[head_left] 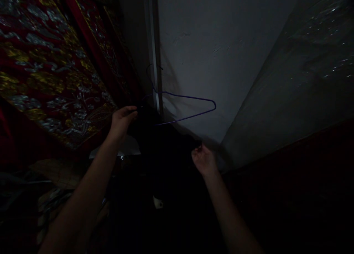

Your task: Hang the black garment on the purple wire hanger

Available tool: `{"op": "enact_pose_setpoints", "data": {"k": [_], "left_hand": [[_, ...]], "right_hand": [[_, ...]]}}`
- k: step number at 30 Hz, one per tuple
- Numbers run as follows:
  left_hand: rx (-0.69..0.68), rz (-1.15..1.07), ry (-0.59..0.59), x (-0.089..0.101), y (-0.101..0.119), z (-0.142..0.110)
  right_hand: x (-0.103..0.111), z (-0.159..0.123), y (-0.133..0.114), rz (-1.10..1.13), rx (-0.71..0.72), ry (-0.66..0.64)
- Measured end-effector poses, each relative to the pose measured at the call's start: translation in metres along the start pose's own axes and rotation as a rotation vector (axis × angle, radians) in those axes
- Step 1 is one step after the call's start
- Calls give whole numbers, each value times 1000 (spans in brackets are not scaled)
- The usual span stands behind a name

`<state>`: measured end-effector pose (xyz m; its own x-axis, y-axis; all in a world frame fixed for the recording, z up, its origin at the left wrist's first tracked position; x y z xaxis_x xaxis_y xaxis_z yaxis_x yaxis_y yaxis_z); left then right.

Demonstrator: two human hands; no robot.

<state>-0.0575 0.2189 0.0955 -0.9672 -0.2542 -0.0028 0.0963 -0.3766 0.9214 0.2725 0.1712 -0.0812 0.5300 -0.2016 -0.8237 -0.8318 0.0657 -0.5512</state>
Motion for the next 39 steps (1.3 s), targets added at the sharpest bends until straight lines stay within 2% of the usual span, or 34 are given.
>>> {"op": "enact_pose_setpoints", "data": {"k": [3,6,8,10,13,15,17,19,21,23,24,26,28,30,31,33,36,38,39], "left_hand": [[198,-285,161,31,-29,-19],[263,-314,237,52,-48,-56],[285,-290,229,54,-53,-84],[310,-265,209,49,-52,-112],[374,-226,165,31,-47,-146],[379,-172,88,14,-40,-159],[291,-72,-18,-1,-29,-163],[133,36,-71,-8,-16,-162],[-23,106,-54,-8,-7,-158],[-125,124,-42,-4,-4,-155],[-153,118,-74,-5,-6,-154],[-162,115,-241,-14,-14,-157],[-120,163,-520,-32,-27,-169],[-88,259,-761,-48,-40,-185],[-100,320,-819,-52,-43,-190],[-172,465,-818,-51,-45,-191],[-248,672,-787,-39,-49,-179],[-201,783,-818,-25,-58,-171],[-157,824,-831,-17,-64,-168]], "right_hand": [[-3,-5,30,-149,-78,15],[-21,-12,40,-419,-60,-109],[-37,-20,51,-598,-86,-234],[-57,-32,68,-746,-147,-404],[-93,-58,97,-883,-180,-722],[-117,-75,109,-953,-106,-922],[-137,-87,113,-1005,-13,-1060],[-149,-89,107,-1037,43,-1089],[-156,-84,93,-1086,56,-1048],[-163,-80,74,-1120,65,-1067],[-169,-82,62,-1116,81,-1116],[-184,-89,37,-1058,146,-1247],[-195,-96,13,-1014,243,-1330],[-200,-97,-7,-1000,358,-1295],[-200,-96,-16,-1004,431,-1237],[-196,-87,-33,-1026,589,-1058],[-183,-59,-62,-1042,831,-682],[-174,-31,-78,-1008,896,-435],[-169,-13,-81,-992,865,-336]]}}
Point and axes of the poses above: each hand's wrist, its own z-axis towards the middle knuckle, its own x-axis out of the back of the hand, y = z × x, the point moved 7 cm from there along z, towards the middle knuckle, and after that the axes turned 1 degree about -z, right-handed, at the moved point
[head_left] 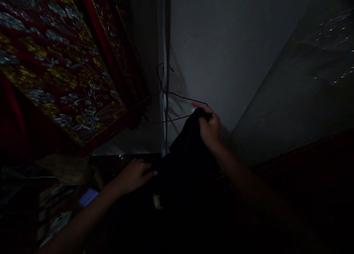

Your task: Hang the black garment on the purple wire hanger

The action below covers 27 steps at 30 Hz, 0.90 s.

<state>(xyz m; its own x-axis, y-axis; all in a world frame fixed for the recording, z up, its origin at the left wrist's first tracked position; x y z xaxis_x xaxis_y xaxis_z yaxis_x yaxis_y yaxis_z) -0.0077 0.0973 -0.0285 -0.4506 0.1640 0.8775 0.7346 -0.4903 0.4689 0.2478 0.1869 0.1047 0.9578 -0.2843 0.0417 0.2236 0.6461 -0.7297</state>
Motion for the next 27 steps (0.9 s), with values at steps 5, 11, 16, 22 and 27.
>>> {"op": "enact_pose_setpoints", "data": {"k": [5,11,16,22,27], "left_hand": [[7,-206,52,12,-16,-24],[250,-415,39,12,-50,-54],[231,-86,170,54,-69,-45],[215,-51,688,146,-43,-19],[28,-170,871,176,-18,36]], "right_hand": [[-42,13,74,7,-455,-241],[-59,6,83,-217,-383,-421],[-32,20,52,-386,-177,-415],[-32,12,40,-375,-228,-462],[-36,-11,40,-292,-255,-487]]}}
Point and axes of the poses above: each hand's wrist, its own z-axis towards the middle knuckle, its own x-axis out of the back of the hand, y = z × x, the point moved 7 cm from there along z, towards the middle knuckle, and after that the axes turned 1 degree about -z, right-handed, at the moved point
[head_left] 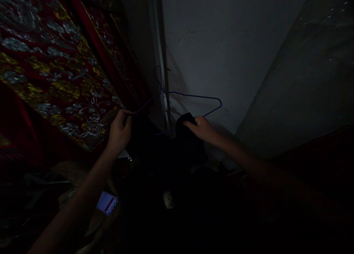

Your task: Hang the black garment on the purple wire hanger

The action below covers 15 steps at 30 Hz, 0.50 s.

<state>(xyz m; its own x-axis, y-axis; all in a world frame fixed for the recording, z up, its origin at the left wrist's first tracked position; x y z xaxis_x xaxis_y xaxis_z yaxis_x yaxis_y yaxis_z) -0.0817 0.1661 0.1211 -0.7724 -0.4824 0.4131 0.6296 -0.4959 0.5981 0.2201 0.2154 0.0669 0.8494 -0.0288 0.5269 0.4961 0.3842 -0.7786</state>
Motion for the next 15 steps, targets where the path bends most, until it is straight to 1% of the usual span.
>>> {"op": "enact_pose_setpoints", "data": {"k": [2,3,5,6,8,9,10,11,12,14,15], "left_hand": [[-25,-56,-67,-13,2,16],[-19,-61,-112,-18,1,22],[40,-41,-200,-22,-3,29],[94,-45,-235,-21,-6,31],[223,-85,-294,-18,-14,33],[285,-112,-323,-16,-17,35],[341,-147,-353,-14,-21,36],[393,-191,-380,-12,-25,38],[444,-243,-406,-9,-28,40],[545,-350,-445,-5,-36,41],[563,-381,-423,-2,-38,41]], "right_hand": [[2,-7,-8,15,105,-22],[7,-10,-13,6,185,0],[29,-11,-21,-60,319,121],[42,-9,-20,-117,342,205],[73,3,-11,-243,301,365],[87,11,-4,-295,263,411],[100,20,3,-332,221,420],[110,30,11,-349,177,383],[117,38,18,-334,135,304],[124,48,28,-206,55,70],[126,46,30,-109,28,-24]]}}
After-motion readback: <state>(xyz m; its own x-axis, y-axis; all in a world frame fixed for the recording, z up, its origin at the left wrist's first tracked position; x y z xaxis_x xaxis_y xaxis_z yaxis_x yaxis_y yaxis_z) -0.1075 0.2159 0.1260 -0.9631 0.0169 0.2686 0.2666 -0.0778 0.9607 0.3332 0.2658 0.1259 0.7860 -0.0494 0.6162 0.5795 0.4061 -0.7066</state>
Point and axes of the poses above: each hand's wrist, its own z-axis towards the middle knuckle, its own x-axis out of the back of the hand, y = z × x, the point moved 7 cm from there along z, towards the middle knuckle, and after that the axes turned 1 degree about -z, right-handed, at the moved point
